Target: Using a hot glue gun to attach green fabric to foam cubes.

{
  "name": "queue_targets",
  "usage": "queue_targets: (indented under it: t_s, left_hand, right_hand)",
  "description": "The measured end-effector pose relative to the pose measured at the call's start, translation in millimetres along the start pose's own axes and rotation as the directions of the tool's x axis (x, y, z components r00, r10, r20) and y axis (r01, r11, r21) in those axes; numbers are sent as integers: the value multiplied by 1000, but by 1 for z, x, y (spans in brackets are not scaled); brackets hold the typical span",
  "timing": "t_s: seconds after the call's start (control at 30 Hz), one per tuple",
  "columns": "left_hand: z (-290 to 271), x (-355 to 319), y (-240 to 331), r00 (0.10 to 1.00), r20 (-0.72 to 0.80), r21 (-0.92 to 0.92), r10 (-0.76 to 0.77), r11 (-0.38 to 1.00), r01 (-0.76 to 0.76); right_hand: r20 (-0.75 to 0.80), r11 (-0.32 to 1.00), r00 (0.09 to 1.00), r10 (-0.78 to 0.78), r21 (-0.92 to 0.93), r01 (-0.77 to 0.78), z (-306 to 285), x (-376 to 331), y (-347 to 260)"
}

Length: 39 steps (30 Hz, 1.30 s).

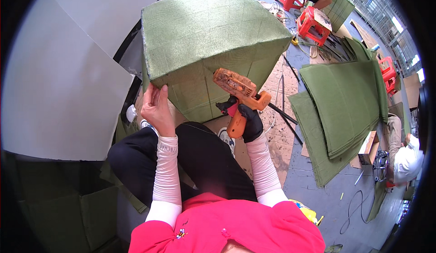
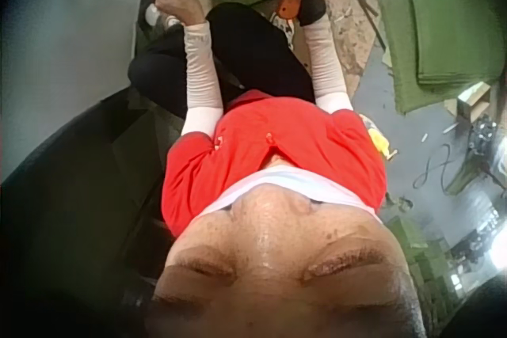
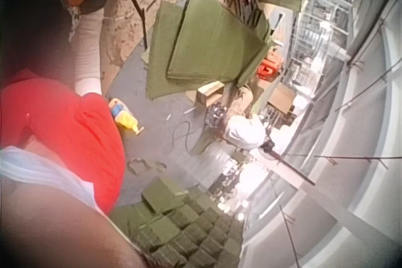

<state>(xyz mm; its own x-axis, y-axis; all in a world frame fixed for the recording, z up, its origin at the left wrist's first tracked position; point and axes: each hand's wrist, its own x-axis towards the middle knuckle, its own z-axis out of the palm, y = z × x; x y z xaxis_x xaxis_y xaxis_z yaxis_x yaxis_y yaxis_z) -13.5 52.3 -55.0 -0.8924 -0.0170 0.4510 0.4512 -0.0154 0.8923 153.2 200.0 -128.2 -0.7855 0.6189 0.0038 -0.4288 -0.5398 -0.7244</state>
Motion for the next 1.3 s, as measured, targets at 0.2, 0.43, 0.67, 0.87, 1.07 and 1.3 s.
queue_targets:
  t_s: [0.2,0.43,0.67,0.87,1.07,1.3]
  left_hand:
    - [-1,1,3,999,-8,-63,-48,997,47]
    - [-2,-2,3,997,-5,-120,-82,989,81]
    - [-7,-4,6,999,35,-1,-32,999,32]
    - [-11,-9,6,992,106,-140,-68,987,83]
    - [-17,-8,5,995,99,-110,-23,993,34]
    - [5,21,0,986,56,-88,158,984,-152]
  right_hand:
    - [-22,991,998,-62,-118,59,-18,6,23]
    - [59,856,971,-233,-461,233,-38,13,52]
    - [24,991,999,40,126,-42,-17,6,37]
    - [7,988,999,38,148,-39,3,4,24]
    - [43,976,998,55,209,-63,1,5,26]
    - [-12,969,993,122,216,-116,-2,3,24]
